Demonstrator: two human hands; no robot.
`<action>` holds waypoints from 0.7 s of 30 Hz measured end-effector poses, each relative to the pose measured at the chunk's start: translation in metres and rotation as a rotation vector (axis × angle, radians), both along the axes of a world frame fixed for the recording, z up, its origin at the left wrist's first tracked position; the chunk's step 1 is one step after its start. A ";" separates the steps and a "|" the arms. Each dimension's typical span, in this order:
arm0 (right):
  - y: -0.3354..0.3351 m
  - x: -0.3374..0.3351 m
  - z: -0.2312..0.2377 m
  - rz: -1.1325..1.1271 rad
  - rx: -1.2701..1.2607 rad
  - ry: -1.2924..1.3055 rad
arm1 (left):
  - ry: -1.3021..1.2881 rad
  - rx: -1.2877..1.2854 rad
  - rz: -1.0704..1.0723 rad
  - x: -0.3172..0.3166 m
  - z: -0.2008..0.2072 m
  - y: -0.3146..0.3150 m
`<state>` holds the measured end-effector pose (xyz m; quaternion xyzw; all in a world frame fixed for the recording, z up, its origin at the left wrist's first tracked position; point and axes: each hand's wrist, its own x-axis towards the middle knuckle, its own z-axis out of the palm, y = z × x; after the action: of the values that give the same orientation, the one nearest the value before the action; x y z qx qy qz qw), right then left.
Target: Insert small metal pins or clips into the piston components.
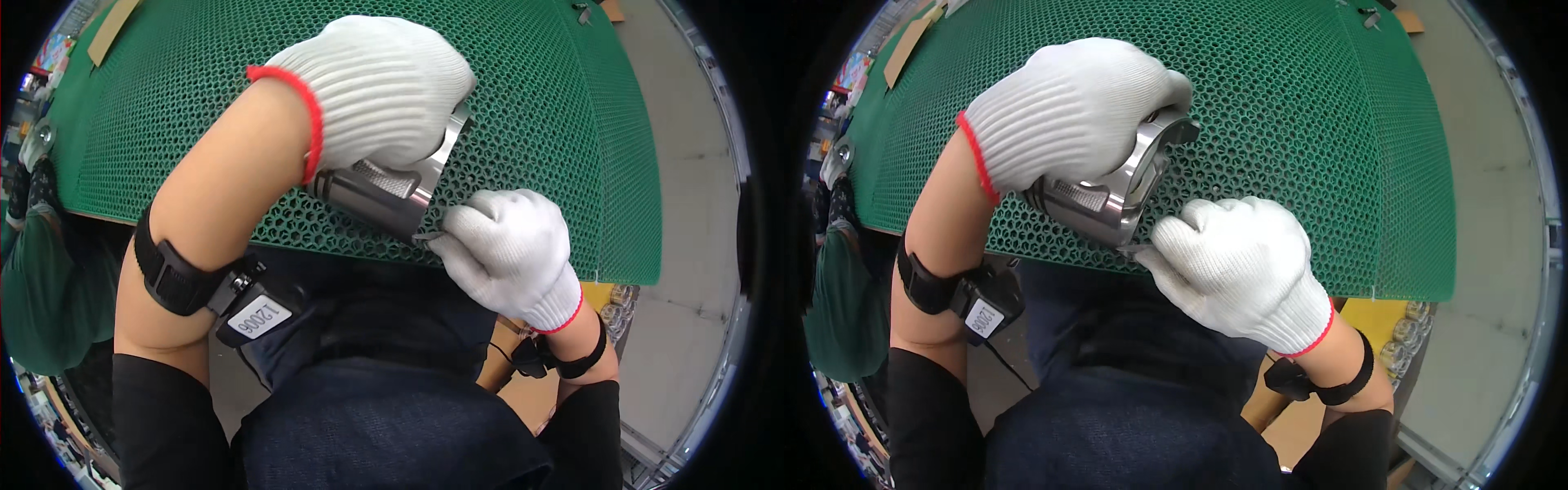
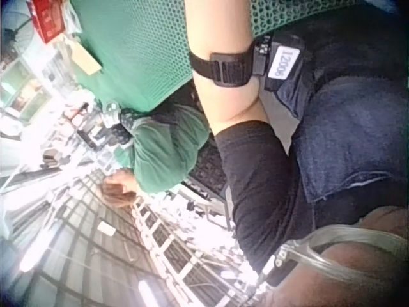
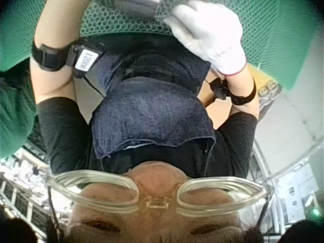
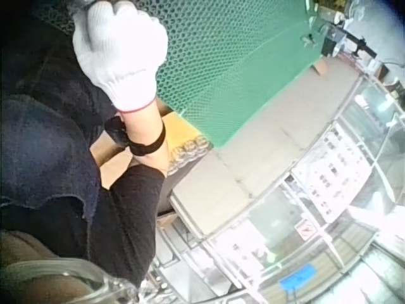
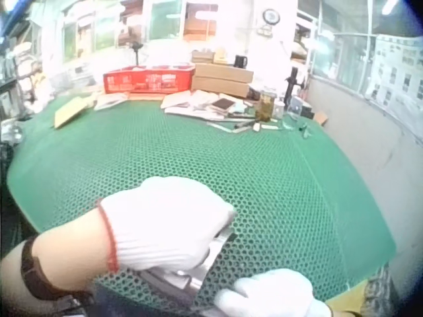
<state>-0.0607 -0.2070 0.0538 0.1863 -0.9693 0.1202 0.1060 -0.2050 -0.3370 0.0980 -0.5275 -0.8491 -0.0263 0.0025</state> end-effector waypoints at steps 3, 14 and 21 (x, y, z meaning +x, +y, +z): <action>-0.003 0.002 0.005 -0.003 0.061 -0.052 | 0.056 0.044 -0.036 0.000 0.000 -0.002; 0.023 0.047 0.002 -0.229 -0.517 -0.434 | -0.589 1.103 0.244 -0.011 -0.050 -0.103; 0.001 0.025 0.001 -0.031 -0.699 -0.705 | -0.523 1.136 0.332 0.057 -0.106 -0.147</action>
<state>-0.0362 -0.2061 0.0551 0.0730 -0.8505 0.4922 -0.1703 -0.1484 -0.4843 -0.0084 -0.2819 -0.7458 -0.5985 0.0784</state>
